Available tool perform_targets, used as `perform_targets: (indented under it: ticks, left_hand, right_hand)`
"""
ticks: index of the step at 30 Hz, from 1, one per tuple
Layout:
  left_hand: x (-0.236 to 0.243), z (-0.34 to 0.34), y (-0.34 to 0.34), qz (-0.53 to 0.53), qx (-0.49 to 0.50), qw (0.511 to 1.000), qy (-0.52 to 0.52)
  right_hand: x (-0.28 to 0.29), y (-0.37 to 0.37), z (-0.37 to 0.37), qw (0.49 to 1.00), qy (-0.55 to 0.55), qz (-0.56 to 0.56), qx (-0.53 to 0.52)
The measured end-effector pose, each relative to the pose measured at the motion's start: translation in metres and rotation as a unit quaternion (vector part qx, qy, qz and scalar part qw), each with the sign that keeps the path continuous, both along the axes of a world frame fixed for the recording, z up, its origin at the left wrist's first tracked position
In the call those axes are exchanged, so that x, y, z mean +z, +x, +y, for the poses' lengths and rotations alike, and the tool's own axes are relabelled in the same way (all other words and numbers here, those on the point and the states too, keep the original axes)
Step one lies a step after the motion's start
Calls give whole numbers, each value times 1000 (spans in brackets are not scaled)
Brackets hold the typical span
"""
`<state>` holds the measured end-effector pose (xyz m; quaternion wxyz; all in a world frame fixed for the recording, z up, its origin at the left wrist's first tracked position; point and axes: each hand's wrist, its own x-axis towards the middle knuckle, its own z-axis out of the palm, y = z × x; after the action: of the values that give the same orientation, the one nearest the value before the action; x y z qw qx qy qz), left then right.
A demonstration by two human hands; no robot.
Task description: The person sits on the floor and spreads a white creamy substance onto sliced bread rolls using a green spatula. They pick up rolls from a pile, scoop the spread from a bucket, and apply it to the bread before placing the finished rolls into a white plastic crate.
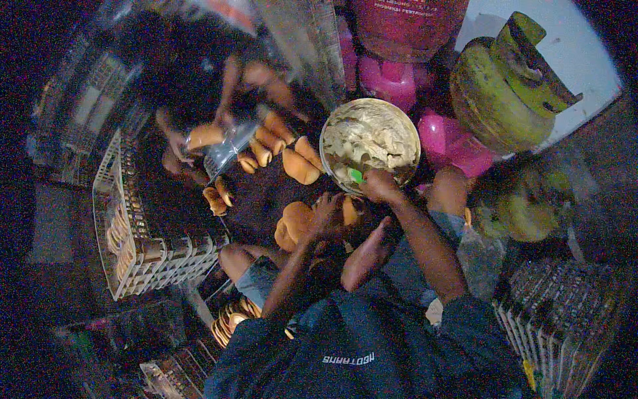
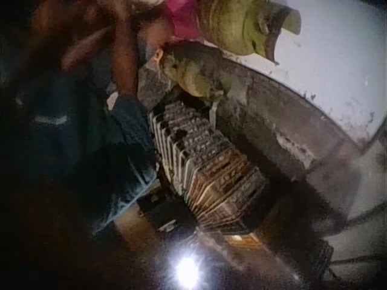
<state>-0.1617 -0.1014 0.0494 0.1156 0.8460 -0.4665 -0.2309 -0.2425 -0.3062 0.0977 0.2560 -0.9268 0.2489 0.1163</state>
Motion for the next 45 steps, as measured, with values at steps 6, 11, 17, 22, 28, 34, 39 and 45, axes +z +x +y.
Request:
perform_targets:
  ticks: [6, 11, 17, 22, 28, 34, 39, 45]
  left_hand:
    - [61, 33, 28, 400, 310, 838, -203]
    - [70, 54, 25, 699, 415, 459, -359]
    - [52, 51, 29, 703, 412, 393, -426]
    - [33, 59, 34, 692, 430, 370, -446]
    - [36, 72, 27, 663, 411, 425, -459]
    - [5, 102, 74, 675, 412, 349, -503]
    - [1, 123, 136, 540, 492, 454, -510]
    - [-84, 113, 133, -284, 344, 894, 39]
  right_hand:
    - [21, -1, 1, 983, 128, -129, -23]
    - [28, 3, 27, 951, 149, -261, 74]
    - [-10, 6, 54, 947, 40, -248, 200]
    - [7, 3, 62, 922, -85, -241, 290]
    - [17, 5, 70, 917, -170, -250, 261]
    - [22, -6, 54, 923, -148, -245, 256]
    - [9, -9, 31, 948, -33, -291, 125]
    - [19, 9, 36, 959, -49, -234, 152]
